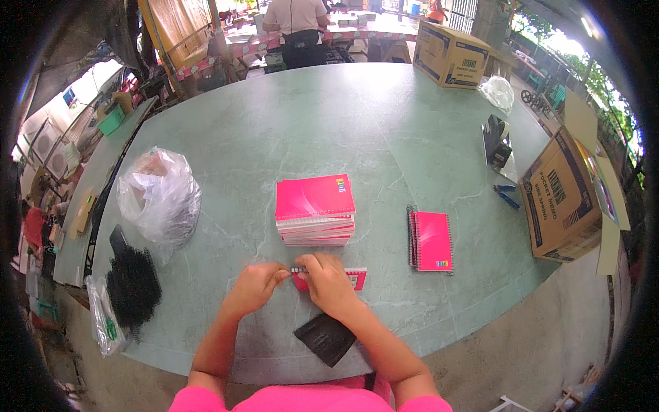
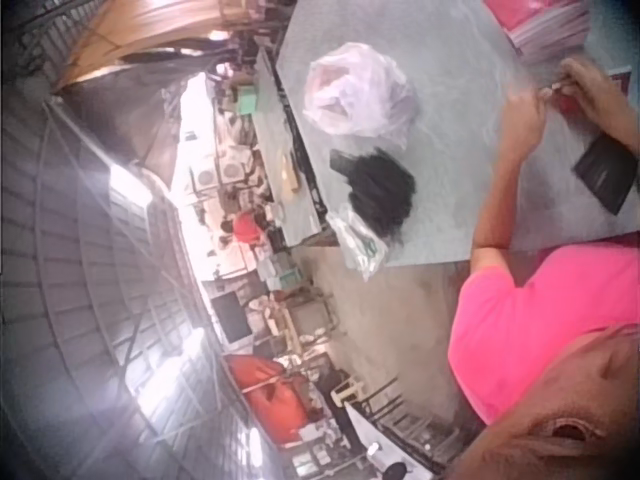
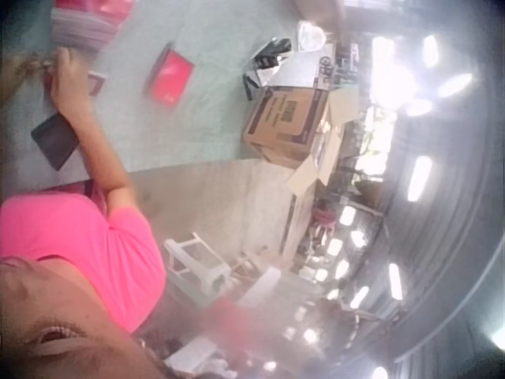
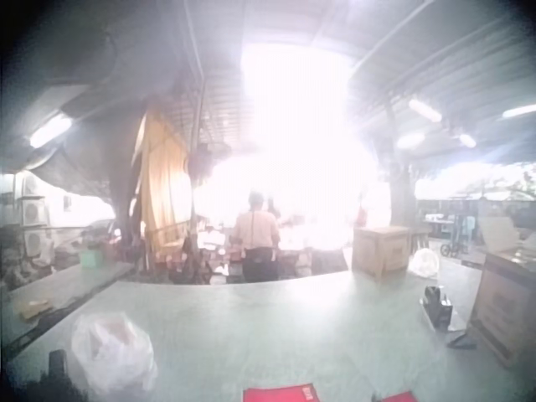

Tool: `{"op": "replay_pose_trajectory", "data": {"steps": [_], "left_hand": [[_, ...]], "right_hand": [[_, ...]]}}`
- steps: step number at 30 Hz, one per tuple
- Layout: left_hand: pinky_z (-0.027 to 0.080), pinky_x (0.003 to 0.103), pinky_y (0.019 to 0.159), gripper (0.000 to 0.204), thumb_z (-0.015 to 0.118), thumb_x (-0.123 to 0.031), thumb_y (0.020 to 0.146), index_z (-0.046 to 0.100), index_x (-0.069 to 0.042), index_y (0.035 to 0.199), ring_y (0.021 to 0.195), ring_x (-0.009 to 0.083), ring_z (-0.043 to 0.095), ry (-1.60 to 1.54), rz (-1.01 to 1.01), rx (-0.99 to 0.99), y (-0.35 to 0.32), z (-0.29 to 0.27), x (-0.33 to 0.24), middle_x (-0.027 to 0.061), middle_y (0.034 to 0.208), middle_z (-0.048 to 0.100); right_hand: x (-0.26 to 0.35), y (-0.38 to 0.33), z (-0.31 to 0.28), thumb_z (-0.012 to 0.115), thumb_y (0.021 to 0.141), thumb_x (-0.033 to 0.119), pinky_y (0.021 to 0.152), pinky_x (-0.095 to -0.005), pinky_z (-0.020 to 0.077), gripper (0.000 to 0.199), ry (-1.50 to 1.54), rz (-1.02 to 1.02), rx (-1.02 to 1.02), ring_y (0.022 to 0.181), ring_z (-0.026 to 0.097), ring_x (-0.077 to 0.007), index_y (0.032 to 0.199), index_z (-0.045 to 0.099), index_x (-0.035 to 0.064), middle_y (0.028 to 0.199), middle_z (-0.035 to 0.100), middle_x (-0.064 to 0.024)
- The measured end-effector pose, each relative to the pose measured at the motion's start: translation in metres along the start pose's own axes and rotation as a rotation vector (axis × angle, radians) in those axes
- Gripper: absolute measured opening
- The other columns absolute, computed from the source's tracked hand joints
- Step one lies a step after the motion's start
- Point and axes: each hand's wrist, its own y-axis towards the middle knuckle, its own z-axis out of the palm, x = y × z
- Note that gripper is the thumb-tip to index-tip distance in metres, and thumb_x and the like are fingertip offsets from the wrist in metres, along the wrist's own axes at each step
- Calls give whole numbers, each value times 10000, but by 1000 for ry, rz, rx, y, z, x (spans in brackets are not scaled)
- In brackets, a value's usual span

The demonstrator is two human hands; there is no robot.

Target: The person threads a plastic spiral through the pre-punched holes of a stack of pink paper to assemble a small notebook.

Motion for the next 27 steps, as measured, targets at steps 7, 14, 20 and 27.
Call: {"op": "replay_pose_trajectory", "data": {"steps": [7,14,20,27], "left_hand": [[439,419,697,265,639,-275,767,573,-59,905,831,328,538,212,201,-117,-11,26,-33,133,849,555],[461,394,704,407,671,-186,738,549,-115,1120,829,308,547,-72,370,33,-29,64,-43,129,919,536],[470,374,669,391,646,-84,732,560,-116,1113,806,283,547,122,219,-704,-4,0,-38,121,898,518],[436,332,701,305,647,-69,741,600,-96,1041,781,267,534,58,199,-718,-5,-7,-47,130,838,521]], "right_hand": [[-7,-1,-8,620,720,11,707,-389,444,208,-42,63,17,791,545,-314,918,571,49,826,579,-116],[-48,-28,-48,685,709,13,704,-257,478,242,408,508,-14,781,599,-133,935,600,21,824,642,-42],[-66,-38,-34,646,760,-4,683,-223,459,212,662,619,15,757,556,-63,972,632,-6,835,638,-9],[-53,-34,-32,592,803,-10,716,-222,441,214,692,628,45,797,535,-62,1013,625,8,884,630,2]]}}
